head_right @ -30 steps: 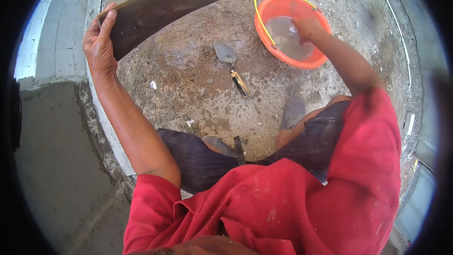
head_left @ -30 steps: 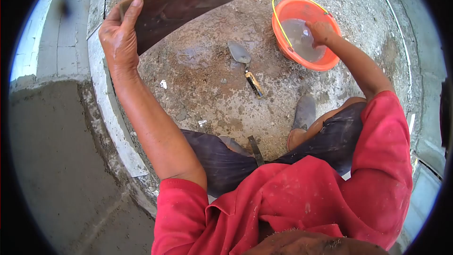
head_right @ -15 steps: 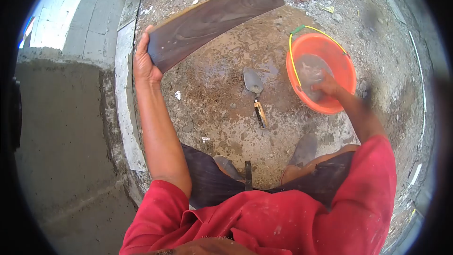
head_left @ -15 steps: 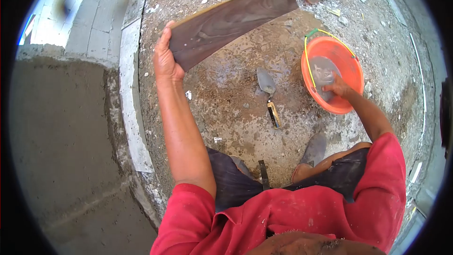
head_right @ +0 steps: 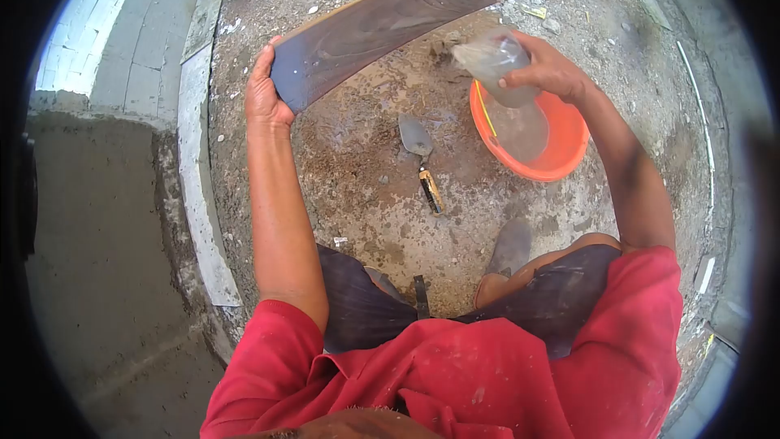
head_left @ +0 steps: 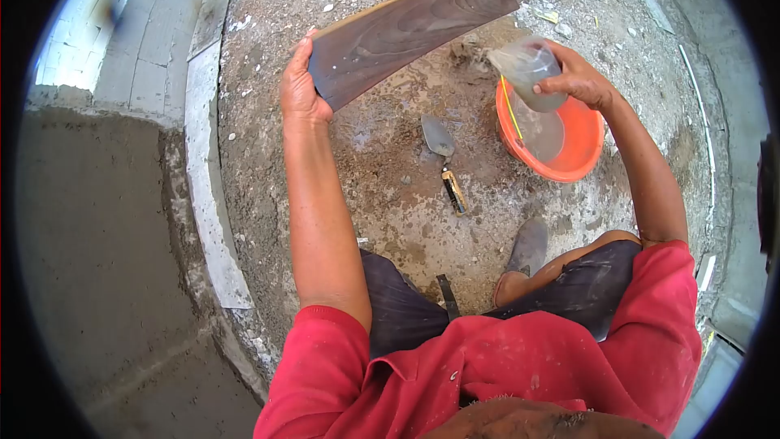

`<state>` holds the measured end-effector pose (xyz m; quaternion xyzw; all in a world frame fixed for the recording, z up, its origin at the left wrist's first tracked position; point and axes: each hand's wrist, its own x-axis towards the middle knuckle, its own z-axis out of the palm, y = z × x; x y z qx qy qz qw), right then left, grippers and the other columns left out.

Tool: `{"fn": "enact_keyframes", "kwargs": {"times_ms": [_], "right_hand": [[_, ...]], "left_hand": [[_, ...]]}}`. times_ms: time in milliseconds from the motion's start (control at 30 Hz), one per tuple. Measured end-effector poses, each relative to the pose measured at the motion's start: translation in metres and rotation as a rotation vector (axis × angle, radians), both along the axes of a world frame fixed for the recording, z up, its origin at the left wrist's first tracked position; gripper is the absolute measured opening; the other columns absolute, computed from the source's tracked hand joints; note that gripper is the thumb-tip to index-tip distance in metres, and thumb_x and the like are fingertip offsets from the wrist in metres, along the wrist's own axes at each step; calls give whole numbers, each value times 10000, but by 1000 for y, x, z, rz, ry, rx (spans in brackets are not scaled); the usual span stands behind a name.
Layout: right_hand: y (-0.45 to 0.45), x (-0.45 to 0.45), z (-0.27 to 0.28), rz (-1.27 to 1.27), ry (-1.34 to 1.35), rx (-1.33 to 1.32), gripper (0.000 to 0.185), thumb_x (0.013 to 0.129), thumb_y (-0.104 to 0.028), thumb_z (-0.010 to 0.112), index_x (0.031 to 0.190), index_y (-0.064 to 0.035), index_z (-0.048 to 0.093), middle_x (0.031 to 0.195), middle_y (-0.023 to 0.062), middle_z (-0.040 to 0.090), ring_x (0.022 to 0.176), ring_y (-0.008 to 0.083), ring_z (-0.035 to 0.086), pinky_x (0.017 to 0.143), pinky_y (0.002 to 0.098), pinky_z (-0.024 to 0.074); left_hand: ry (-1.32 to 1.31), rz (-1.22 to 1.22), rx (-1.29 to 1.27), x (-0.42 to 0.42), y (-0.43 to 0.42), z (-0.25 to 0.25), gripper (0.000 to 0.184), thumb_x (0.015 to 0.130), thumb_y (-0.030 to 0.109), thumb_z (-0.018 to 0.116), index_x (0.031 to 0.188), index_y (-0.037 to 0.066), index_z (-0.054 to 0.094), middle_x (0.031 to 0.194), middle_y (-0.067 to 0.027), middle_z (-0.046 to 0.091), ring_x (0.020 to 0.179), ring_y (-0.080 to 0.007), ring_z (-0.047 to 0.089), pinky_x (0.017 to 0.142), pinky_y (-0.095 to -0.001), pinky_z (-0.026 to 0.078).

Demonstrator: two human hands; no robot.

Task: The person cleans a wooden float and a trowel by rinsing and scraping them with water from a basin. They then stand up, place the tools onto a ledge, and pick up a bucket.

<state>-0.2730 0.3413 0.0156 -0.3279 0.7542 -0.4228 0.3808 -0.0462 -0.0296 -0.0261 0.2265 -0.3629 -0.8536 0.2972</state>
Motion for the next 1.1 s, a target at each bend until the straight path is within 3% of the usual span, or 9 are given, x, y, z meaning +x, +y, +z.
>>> {"fn": "enact_keyframes", "kwargs": {"times_ms": [200,267,400,500,533,733,833,967,1100], "right_hand": [[-65,10,21,128,128,-73,855,687,-282,838,1441,-80,490,1307,101,608,1237,232,550,1102,388,401],[-86,21,40,159,148,-136,855,680,-262,845,1439,-85,493,1307,103,607,1240,230,549,1099,387,405],[-126,32,80,223,493,-203,810,636,-305,851,1371,-114,567,1127,114,683,1033,257,661,756,384,563],[-149,55,143,400,778,-47,703,705,-283,784,1349,-71,599,1239,213,668,1144,373,638,948,448,508],[-158,55,151,420,875,39,917,627,-313,820,1438,-26,501,1209,253,671,1121,399,640,949,447,512],[-188,69,165,387,1243,289,850,646,-312,839,1400,-56,540,1150,272,678,1088,425,646,914,480,525],[-192,59,151,281,1334,431,778,654,-330,867,1317,-53,569,1095,247,683,1044,403,656,876,476,533],[-166,7,106,181,1473,773,822,584,-192,890,1340,-129,576,1212,135,693,1159,308,650,961,457,516],[-79,-27,55,293,1117,1219,948,526,-291,951,1374,-138,556,1184,138,703,1139,329,661,937,487,539]], "left_hand": [[-6,128,-181,7,5,12,202,876,166,779,979,94,622,969,-95,697,818,-204,698,703,-401,622],[-57,132,-518,8,9,24,203,865,180,796,945,89,633,921,-74,699,783,-170,685,675,-377,614],[-264,144,-1067,-3,31,43,225,796,172,853,891,64,680,809,-39,684,723,-126,635,668,-290,549],[-384,255,-1420,-4,42,51,242,762,170,862,929,59,726,773,-45,692,764,-141,636,709,-291,538],[-413,312,-1534,-3,44,53,255,755,172,859,953,61,742,769,-52,698,792,-152,644,728,-304,542],[-350,345,-1681,-3,34,50,299,758,192,826,1044,113,794,879,-117,752,909,-187,640,821,-334,540],[-352,272,-1523,-1,32,47,237,796,192,815,1007,86,801,894,-98,757,912,-166,643,840,-314,529],[-229,154,-823,11,28,52,270,855,190,795,1075,35,773,956,-71,747,920,-140,648,830,-298,523],[-147,250,-508,18,1,30,340,881,226,788,1149,26,729,1052,-81,720,947,-176,674,820,-340,557]]}}
